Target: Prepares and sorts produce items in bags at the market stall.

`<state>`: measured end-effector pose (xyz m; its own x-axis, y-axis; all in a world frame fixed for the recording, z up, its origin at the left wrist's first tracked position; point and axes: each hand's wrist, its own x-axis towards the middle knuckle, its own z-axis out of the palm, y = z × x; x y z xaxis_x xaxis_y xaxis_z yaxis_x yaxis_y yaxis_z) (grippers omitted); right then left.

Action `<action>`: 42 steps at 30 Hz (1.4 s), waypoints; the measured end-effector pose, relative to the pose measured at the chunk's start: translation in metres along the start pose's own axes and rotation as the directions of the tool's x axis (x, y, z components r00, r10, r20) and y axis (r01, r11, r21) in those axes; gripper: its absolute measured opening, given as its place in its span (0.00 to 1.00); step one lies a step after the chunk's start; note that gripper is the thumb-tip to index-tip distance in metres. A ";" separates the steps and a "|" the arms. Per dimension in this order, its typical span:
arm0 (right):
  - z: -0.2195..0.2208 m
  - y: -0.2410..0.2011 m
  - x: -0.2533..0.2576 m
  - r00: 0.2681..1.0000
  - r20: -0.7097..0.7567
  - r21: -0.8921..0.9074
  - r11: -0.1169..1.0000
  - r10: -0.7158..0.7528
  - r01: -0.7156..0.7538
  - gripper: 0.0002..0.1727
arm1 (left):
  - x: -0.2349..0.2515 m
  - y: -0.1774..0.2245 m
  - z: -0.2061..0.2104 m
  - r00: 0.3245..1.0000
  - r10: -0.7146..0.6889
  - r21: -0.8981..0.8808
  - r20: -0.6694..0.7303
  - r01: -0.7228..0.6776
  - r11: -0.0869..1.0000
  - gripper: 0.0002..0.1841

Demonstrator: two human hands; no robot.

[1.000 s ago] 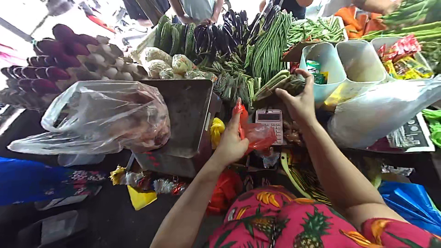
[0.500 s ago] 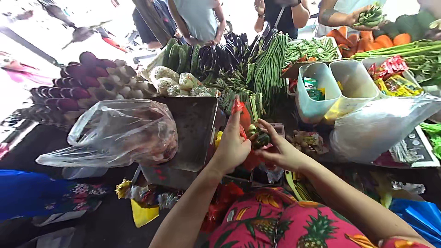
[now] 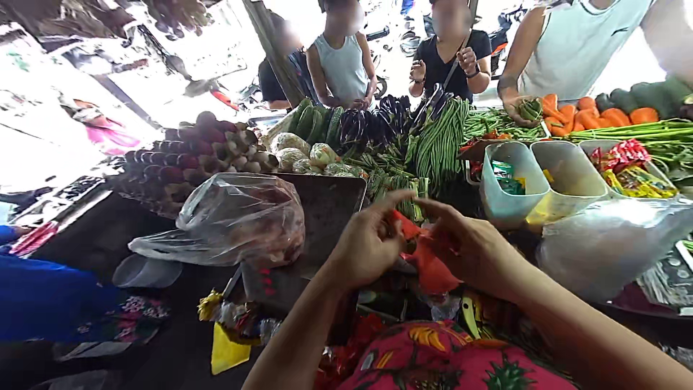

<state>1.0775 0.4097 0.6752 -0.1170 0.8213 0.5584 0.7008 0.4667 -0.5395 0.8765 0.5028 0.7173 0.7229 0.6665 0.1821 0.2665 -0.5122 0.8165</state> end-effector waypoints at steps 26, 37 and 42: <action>0.001 0.016 -0.028 0.968 -0.061 0.226 0.948 0.243 -0.224 0.17 | -0.010 -0.044 0.026 0.908 -0.415 -0.868 0.060 0.253 0.427 0.22; 0.011 -0.004 -0.029 0.994 0.039 0.271 0.957 0.102 -0.108 0.28 | -0.026 -0.035 0.057 0.975 0.061 -0.242 0.211 -0.009 0.970 0.10; 0.001 0.002 -0.032 0.994 0.037 0.292 0.951 0.098 -0.105 0.31 | -0.034 -0.035 0.063 0.968 0.238 -0.286 0.083 -0.206 0.936 0.11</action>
<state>1.0821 0.3849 0.6551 -0.0738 0.8748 0.4788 0.4730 0.4533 -0.7555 0.8826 0.4639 0.6482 0.8161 0.4778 0.3252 -0.0820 -0.4613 0.8834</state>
